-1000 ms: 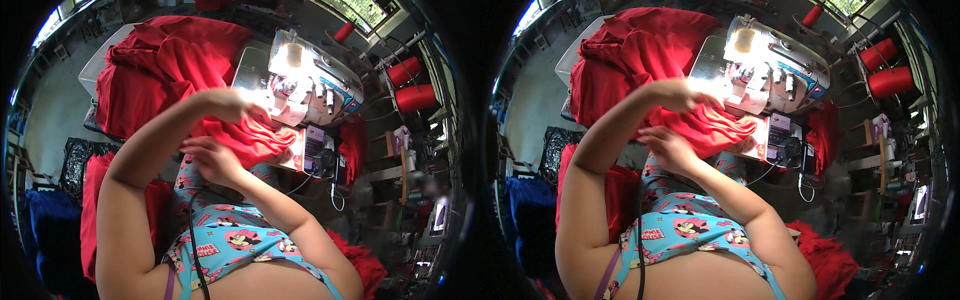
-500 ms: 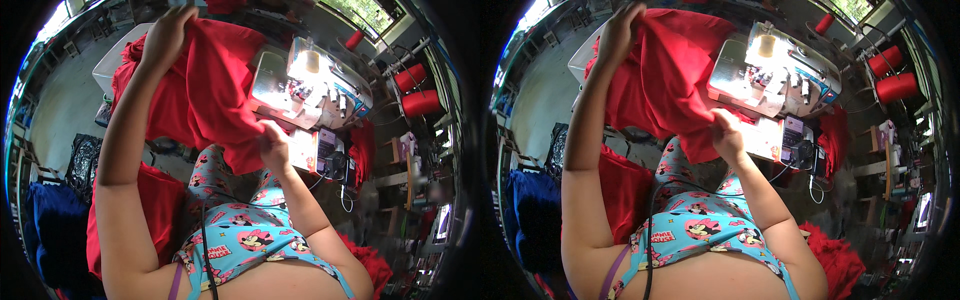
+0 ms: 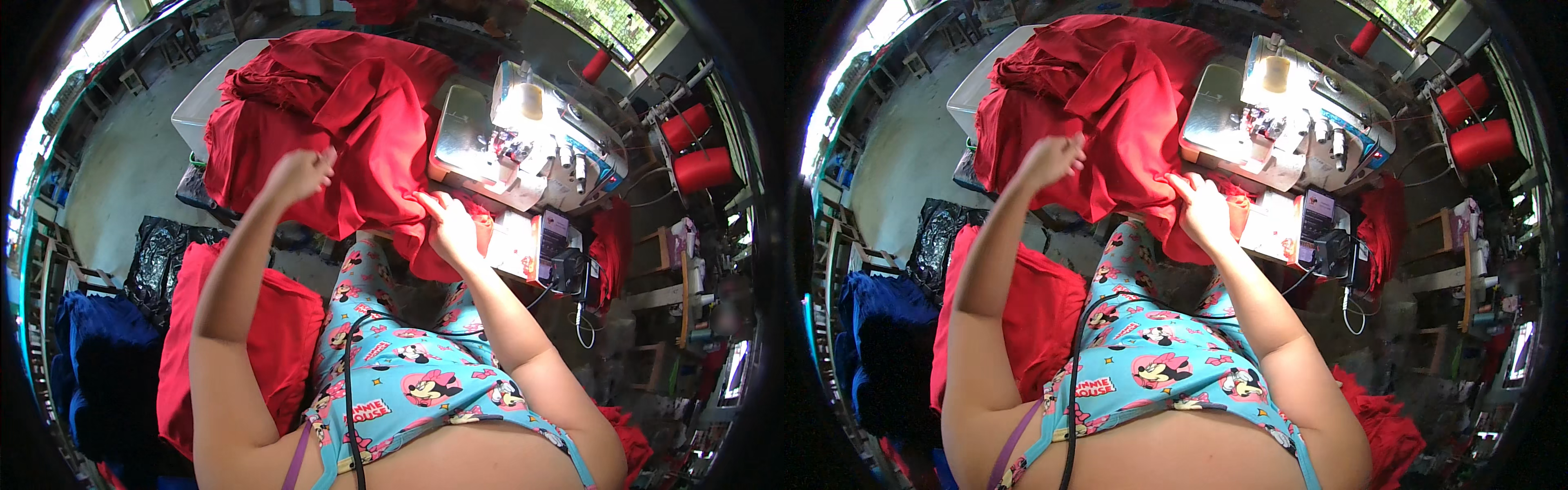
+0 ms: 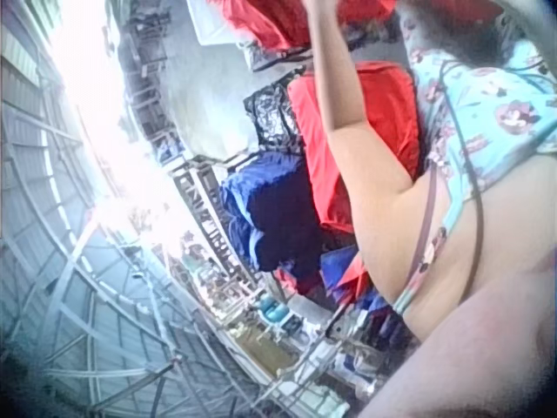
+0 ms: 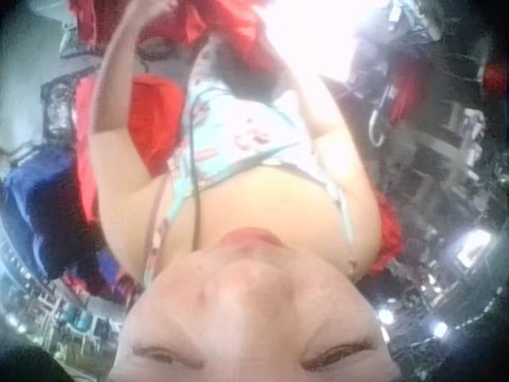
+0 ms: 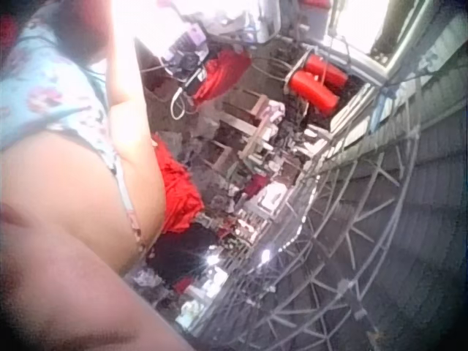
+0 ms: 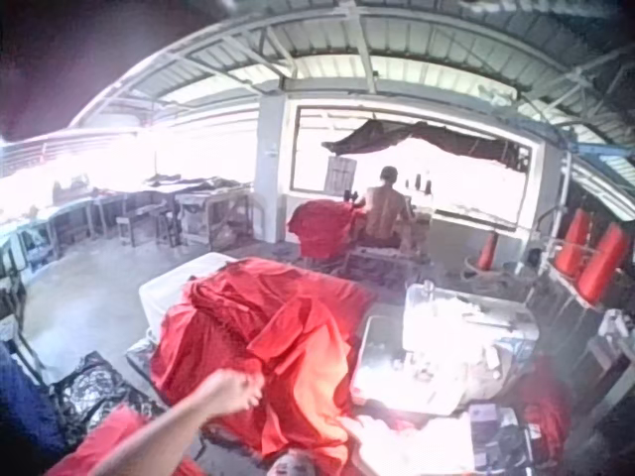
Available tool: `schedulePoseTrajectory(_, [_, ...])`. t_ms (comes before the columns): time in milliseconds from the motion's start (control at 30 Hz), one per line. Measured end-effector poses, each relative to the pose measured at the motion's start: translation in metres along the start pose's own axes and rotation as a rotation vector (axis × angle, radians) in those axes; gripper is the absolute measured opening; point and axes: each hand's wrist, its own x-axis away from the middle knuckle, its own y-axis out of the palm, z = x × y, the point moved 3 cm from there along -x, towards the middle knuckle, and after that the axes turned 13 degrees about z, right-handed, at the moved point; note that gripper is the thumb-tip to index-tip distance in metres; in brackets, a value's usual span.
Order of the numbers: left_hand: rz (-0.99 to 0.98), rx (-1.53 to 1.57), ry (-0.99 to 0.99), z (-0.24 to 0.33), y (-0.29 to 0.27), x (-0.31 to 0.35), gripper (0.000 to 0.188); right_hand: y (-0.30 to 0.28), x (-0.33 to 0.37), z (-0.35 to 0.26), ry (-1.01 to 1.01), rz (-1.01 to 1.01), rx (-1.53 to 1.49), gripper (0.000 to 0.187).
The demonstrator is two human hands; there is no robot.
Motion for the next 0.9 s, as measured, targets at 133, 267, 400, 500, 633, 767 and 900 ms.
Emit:
schedulePoseTrajectory(133, [-0.103, 0.137, -0.015, -0.027, 0.051, 0.038, 0.033, -0.003, -0.004, -0.007, 0.056, -0.054, -0.012, 0.047])
schedulePoseTrajectory(267, [-0.027, 0.552, -0.12, -0.013, 0.06, 0.049, 0.026, -0.003, 0.0, -0.001, -0.005, 0.031, -0.042, 0.05])
schedulePoseTrajectory(400, [0.17, -0.003, 0.084, 0.002, 0.036, 0.053, 0.027, -0.003, 0.001, 0.001, -0.005, 0.052, -0.074, 0.053])
schedulePoseTrajectory(500, [0.47, -0.276, 0.345, 0.027, 0.024, 0.077, 0.028, -0.007, -0.001, 0.002, -0.04, 0.112, -0.03, 0.053])
schedulePoseTrajectory(633, [0.493, -0.143, 0.455, 0.051, 0.012, 0.091, 0.035, -0.015, -0.001, -0.002, -0.058, 0.199, 0.021, 0.052])
schedulePoseTrajectory(767, [0.183, 0.176, 0.281, 0.055, 0.022, 0.094, 0.048, -0.038, -0.017, -0.023, 0.042, 0.341, -0.23, 0.028])
schedulePoseTrajectory(900, [0.16, 0.08, 0.327, 0.066, 0.044, 0.101, 0.057, -0.03, -0.038, -0.049, 0.446, 0.0, -0.616, 0.039])
